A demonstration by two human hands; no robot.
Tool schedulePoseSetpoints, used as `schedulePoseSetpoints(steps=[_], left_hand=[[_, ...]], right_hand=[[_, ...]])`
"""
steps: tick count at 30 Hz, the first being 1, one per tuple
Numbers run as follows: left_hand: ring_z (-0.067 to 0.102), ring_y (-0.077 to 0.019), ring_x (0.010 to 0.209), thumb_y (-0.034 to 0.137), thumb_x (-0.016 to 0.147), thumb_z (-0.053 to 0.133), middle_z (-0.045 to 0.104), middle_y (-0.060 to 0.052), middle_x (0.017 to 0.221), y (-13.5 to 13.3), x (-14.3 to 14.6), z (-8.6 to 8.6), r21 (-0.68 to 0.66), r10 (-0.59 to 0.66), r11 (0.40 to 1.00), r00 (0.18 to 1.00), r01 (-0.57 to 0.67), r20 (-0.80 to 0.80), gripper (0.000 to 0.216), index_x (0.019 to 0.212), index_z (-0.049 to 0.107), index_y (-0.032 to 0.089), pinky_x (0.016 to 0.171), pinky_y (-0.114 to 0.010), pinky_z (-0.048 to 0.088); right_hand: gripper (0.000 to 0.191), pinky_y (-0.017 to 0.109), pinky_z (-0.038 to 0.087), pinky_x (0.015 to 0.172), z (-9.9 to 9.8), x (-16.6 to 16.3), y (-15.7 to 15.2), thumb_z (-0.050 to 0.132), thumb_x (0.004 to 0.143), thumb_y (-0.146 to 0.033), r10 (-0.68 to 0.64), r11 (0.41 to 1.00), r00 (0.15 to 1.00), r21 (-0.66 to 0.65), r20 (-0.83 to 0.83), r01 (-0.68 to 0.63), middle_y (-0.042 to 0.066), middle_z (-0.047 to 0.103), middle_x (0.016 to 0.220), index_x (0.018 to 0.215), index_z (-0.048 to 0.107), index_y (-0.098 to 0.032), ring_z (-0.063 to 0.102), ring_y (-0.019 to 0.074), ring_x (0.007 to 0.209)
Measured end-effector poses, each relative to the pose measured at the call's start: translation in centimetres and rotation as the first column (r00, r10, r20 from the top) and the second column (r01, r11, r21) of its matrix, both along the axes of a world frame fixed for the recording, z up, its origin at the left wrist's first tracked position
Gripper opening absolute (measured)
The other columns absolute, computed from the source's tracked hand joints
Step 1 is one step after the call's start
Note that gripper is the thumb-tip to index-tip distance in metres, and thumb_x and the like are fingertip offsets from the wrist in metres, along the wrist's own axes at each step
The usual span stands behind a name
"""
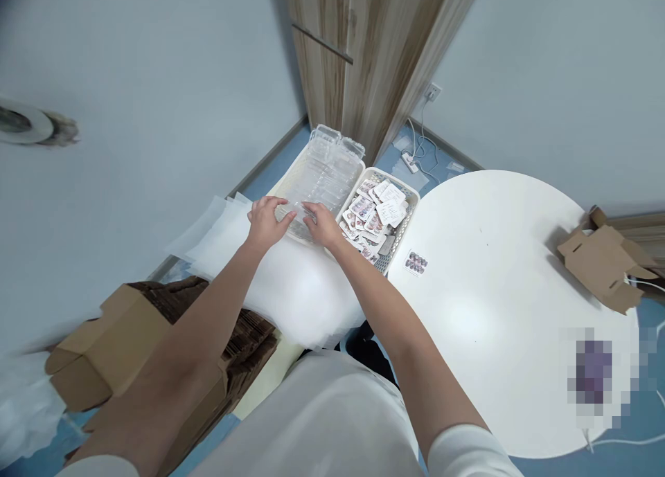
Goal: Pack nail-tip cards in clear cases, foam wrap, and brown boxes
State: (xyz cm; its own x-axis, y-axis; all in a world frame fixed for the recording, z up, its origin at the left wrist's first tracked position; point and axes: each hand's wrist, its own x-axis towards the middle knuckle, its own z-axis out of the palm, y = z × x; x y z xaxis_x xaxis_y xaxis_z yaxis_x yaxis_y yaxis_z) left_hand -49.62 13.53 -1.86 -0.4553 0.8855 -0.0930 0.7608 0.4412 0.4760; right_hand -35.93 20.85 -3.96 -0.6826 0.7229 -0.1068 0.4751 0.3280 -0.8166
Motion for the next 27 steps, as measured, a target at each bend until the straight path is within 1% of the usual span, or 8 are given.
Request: schedulePoseSetpoints(steps=[4, 6, 8, 12, 16, 20, 23, 27], left_hand=[[0.045, -0.0215, 0.106, 0.037, 0.072, 0.056, 0.052, -0.006, 0.111, 0.3, 2.8, 1.3, 0.155, -0.074, 0.987, 0.977, 0.043, 0.2, 0.035, 0.103, 0.052, 0.021, 0.089, -0.037, 0.034], [0.05, -0.0186, 0.1, 0.035, 0.068, 0.059, 0.053, -0.007, 0.109, 0.2, 4.9, 1.7, 0.218, -0.139, 0.974, 0.911, 0.056, 0.387, 0.045, 0.109, 0.048, 0.02, 0.086, -0.034, 0.038], [0.055, -0.0164, 0.093, 0.033, 0.065, 0.062, 0.055, -0.007, 0.105, -0.2, 7.6, 2.1, 0.245, -0.187, 0.968, 0.787, 0.047, 0.588, 0.052, 0.113, 0.046, 0.018, 0.081, -0.031, 0.042], [0.059, -0.015, 0.083, 0.03, 0.063, 0.065, 0.061, -0.005, 0.088, -1.8, 14.7, 3.2, 0.234, -0.238, 0.97, 0.442, 0.064, 0.865, 0.039, 0.098, 0.053, 0.016, 0.077, -0.03, 0.045], [0.061, -0.0146, 0.076, 0.024, 0.059, 0.069, 0.064, -0.004, 0.081, -4.4, 23.0, 5.0, 0.179, -0.213, 0.97, 0.222, 0.166, 0.951, 0.032, 0.087, 0.056, 0.016, 0.077, -0.031, 0.046], [0.062, -0.0167, 0.078, 0.02, 0.057, 0.071, 0.066, -0.006, 0.082, -7.5, 31.6, 6.2, 0.101, -0.143, 0.96, 0.147, 0.263, 0.979, 0.032, 0.086, 0.059, 0.017, 0.079, -0.032, 0.046], [0.063, -0.0153, 0.075, 0.018, 0.054, 0.074, 0.067, -0.005, 0.079, -9.6, 37.8, 6.1, 0.028, -0.072, 0.953, 0.134, 0.301, 0.988, 0.031, 0.082, 0.06, 0.018, 0.078, -0.029, 0.046], [0.062, -0.0122, 0.072, 0.02, 0.059, 0.071, 0.066, -0.006, 0.083, -11.9, 44.8, 5.1, -0.093, 0.091, 0.944, 0.022, 0.318, 0.996, 0.03, 0.087, 0.06, 0.018, 0.075, -0.026, 0.047]], right_hand=[[0.04, 0.029, 0.042, 0.078, 2.2, 4.2, -0.7, 0.046, 0.077, -0.024, -0.148, 0.987, 0.983, -0.085, -0.112, 0.139, 0.006, 0.055, 0.108, 0.117, 0.042, -0.02, 0.052, 0.0154, 0.097], [0.039, 0.029, 0.043, 0.076, 3.4, 7.2, -1.3, 0.049, 0.075, -0.027, -0.222, 0.968, 0.964, -0.151, -0.149, 0.199, 0.005, 0.058, 0.101, 0.113, 0.043, -0.019, 0.055, 0.0156, 0.093], [0.036, 0.03, 0.044, 0.075, 4.5, 10.6, -2.1, 0.052, 0.073, -0.03, -0.288, 0.942, 0.938, -0.234, -0.192, 0.241, 0.005, 0.06, 0.098, 0.107, 0.047, -0.019, 0.056, 0.0156, 0.089], [0.034, 0.03, 0.046, 0.07, 6.4, 18.8, -5.0, 0.058, 0.069, -0.035, -0.448, 0.853, 0.848, -0.42, -0.283, 0.31, 0.005, 0.061, 0.094, 0.099, 0.053, -0.019, 0.059, 0.015, 0.08], [0.033, 0.031, 0.047, 0.066, 7.7, 27.7, -9.4, 0.062, 0.066, -0.036, -0.657, 0.723, 0.677, -0.53, -0.331, 0.443, 0.004, 0.06, 0.09, 0.095, 0.057, -0.022, 0.062, 0.0152, 0.07], [0.032, 0.035, 0.049, 0.065, 7.9, 36.4, -14.1, 0.068, 0.059, -0.036, -0.835, 0.544, 0.437, -0.617, -0.333, 0.569, 0.004, 0.061, 0.084, 0.086, 0.058, -0.022, 0.063, 0.0185, 0.069], [0.03, 0.036, 0.049, 0.065, 7.4, 42.3, -17.2, 0.069, 0.058, -0.038, -0.893, 0.449, 0.313, -0.656, -0.322, 0.607, 0.005, 0.063, 0.082, 0.082, 0.059, -0.023, 0.063, 0.0201, 0.071], [0.028, 0.037, 0.048, 0.073, 6.5, 48.5, -20.6, 0.061, 0.066, -0.047, -0.889, 0.457, 0.247, -0.764, -0.385, 0.456, 0.007, 0.063, 0.094, 0.083, 0.06, -0.025, 0.061, 0.021, 0.086]])
